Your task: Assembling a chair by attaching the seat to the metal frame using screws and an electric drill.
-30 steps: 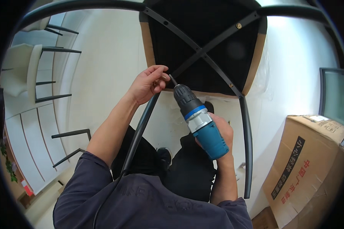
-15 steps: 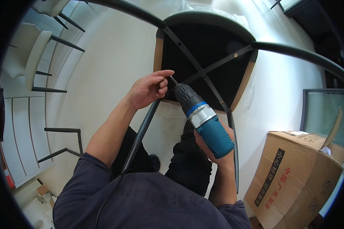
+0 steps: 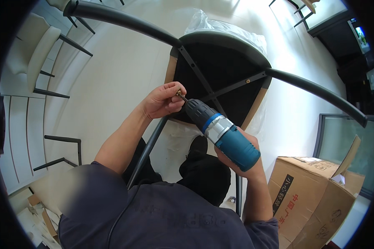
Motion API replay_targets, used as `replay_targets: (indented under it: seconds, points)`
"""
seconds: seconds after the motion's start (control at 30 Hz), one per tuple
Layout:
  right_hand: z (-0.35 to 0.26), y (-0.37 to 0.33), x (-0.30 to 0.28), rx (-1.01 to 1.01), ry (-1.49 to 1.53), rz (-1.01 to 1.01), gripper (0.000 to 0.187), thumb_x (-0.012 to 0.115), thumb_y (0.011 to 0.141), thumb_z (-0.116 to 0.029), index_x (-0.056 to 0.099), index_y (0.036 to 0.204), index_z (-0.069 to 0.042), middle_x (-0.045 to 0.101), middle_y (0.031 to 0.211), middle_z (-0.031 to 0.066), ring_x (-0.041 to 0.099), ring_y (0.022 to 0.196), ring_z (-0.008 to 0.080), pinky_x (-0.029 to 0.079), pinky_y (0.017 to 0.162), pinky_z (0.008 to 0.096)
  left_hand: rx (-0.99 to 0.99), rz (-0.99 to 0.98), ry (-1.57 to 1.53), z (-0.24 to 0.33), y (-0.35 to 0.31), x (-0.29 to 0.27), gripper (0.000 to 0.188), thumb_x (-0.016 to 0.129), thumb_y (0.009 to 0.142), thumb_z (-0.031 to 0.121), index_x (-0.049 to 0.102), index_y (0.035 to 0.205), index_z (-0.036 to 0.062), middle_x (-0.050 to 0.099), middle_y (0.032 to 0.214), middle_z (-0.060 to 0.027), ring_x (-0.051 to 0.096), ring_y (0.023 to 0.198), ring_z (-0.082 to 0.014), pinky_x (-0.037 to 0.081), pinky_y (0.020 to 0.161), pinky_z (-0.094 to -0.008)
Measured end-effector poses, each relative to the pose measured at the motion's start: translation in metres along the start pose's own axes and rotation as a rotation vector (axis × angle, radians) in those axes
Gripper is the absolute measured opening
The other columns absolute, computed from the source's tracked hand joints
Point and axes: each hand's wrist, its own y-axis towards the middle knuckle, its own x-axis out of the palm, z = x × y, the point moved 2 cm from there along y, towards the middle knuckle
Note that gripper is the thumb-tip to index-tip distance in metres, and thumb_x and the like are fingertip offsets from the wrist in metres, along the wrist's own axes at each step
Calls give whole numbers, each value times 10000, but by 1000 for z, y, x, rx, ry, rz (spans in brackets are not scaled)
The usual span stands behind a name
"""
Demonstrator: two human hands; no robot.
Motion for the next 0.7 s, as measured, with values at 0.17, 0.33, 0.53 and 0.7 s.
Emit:
replay_targets:
  seconds: [0.17,0.33,0.53,0.7]
  points:
    - [13,8,-21,218,88,-10,305,794,800,-84,673,1077,-45,718,898,88,701,758,229,559,738,308,-71,-100,-27,8,3,-2,152,603,1014,133,673,1030,0,509,676,-45,467,580,-121,366,515,-194]
    - [15,23,-39,-9,30,-83,383,815,763,-80,663,1113,-55,716,914,91,692,786,233,545,775,341,-102,8,73,11,14,3,152,599,1014,132,676,1018,1,512,666,-47,460,570,-115,356,505,-191]
    - [1,35,-34,-177,-695,-45,478,839,709,-81,647,1147,-64,692,902,88,658,766,238,510,782,370,-180,64,146,10,46,-11,199,564,1036,172,686,1010,17,519,658,-46,448,542,-108,351,506,-173]
    - [-4,56,-3,-113,-866,0,517,844,676,-86,635,1148,-62,651,862,93,616,723,239,469,743,371,-168,36,-243,-7,72,-20,289,519,1059,258,698,1008,38,554,724,-42,495,607,-126,427,567,-212]
